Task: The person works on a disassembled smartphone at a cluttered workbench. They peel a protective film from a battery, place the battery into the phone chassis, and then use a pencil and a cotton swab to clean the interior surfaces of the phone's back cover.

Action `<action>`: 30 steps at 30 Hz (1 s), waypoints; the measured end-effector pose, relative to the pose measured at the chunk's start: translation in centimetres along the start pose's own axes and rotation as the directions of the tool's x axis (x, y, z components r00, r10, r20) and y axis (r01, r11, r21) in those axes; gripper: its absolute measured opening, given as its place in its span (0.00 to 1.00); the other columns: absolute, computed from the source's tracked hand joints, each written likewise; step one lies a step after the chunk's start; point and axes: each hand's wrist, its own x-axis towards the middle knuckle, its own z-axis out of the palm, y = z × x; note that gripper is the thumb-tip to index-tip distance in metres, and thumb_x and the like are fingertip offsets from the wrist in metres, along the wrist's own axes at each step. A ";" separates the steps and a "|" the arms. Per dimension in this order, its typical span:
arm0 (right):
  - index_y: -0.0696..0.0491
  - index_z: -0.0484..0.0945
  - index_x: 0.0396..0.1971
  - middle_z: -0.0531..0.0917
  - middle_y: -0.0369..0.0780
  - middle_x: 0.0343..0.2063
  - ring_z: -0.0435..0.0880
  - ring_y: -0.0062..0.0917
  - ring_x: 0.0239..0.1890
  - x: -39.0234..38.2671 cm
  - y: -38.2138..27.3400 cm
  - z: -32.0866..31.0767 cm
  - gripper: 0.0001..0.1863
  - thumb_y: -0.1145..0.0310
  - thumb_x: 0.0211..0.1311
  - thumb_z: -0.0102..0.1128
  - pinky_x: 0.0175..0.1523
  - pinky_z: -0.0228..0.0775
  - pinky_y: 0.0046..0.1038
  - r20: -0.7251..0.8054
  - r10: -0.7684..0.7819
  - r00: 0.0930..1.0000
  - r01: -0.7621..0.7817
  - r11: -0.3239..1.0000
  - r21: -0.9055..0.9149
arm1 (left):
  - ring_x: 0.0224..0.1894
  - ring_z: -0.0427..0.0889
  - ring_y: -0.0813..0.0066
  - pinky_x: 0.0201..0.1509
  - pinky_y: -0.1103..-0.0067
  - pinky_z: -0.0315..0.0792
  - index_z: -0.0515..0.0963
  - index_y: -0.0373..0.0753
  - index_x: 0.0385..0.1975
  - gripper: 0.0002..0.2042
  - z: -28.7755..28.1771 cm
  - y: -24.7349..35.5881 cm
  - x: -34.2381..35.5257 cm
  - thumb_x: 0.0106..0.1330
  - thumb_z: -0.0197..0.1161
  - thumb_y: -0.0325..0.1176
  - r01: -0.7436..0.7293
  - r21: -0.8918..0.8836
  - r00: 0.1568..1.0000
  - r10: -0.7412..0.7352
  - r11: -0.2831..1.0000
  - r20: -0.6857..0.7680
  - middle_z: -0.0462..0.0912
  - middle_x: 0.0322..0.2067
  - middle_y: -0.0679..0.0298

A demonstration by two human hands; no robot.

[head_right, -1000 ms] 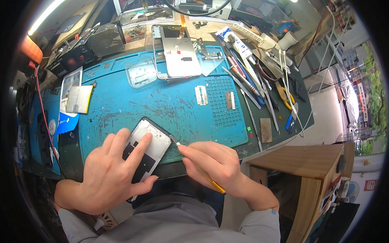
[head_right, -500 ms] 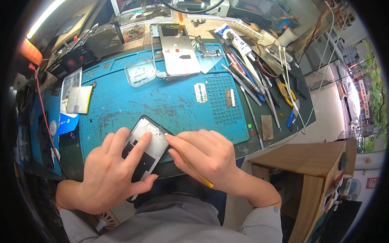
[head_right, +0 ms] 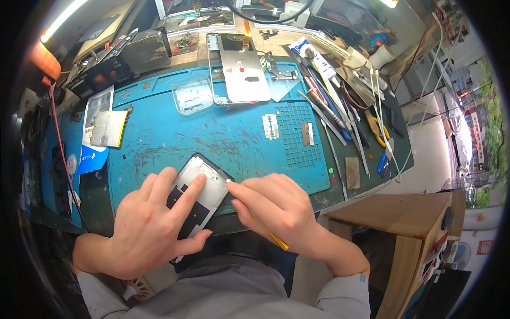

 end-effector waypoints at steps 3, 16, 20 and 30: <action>0.59 0.85 0.46 0.86 0.40 0.36 0.84 0.32 0.32 0.0 -0.1 0.2 0.18 0.78 0.54 0.74 0.37 0.75 0.32 -0.012 0.007 1.000 -0.007 1.000 0.015 | 0.42 0.77 0.59 0.38 0.71 0.76 0.78 0.40 0.63 0.40 0.1 0.1 0.0 0.45 0.80 0.48 -0.008 0.012 1.000 0.008 1.000 -0.012 0.73 0.50 0.49; 0.60 0.85 0.47 0.87 0.41 0.37 0.84 0.33 0.33 1.4 0.1 1.2 0.18 0.79 0.54 0.74 0.38 0.74 0.32 -0.030 -0.014 0.999 0.015 0.999 0.045 | 0.42 0.77 0.59 0.38 0.71 0.76 0.78 0.40 0.62 0.40 0.0 0.1 0.0 0.45 0.80 0.48 0.000 0.003 1.000 0.000 1.000 -0.002 0.73 0.50 0.50; 0.60 0.85 0.47 0.87 0.41 0.37 0.83 0.32 0.33 1.0 0.1 0.8 0.18 0.79 0.54 0.74 0.38 0.74 0.32 -0.004 -0.001 1.000 0.001 0.999 0.039 | 0.43 0.77 0.59 0.38 0.71 0.76 0.78 0.40 0.62 0.40 0.0 0.0 -0.1 0.45 0.80 0.48 0.003 -0.004 1.000 -0.003 1.000 -0.002 0.73 0.50 0.50; 0.59 0.85 0.48 0.88 0.40 0.38 0.83 0.31 0.34 1.7 0.0 1.1 0.18 0.78 0.55 0.74 0.39 0.72 0.32 -0.029 0.017 0.999 -0.016 1.000 0.019 | 0.42 0.76 0.67 0.32 0.77 0.72 0.80 0.39 0.59 0.37 0.2 -0.1 0.0 0.48 0.78 0.49 -0.030 0.038 0.996 0.032 0.999 -0.079 0.74 0.43 0.57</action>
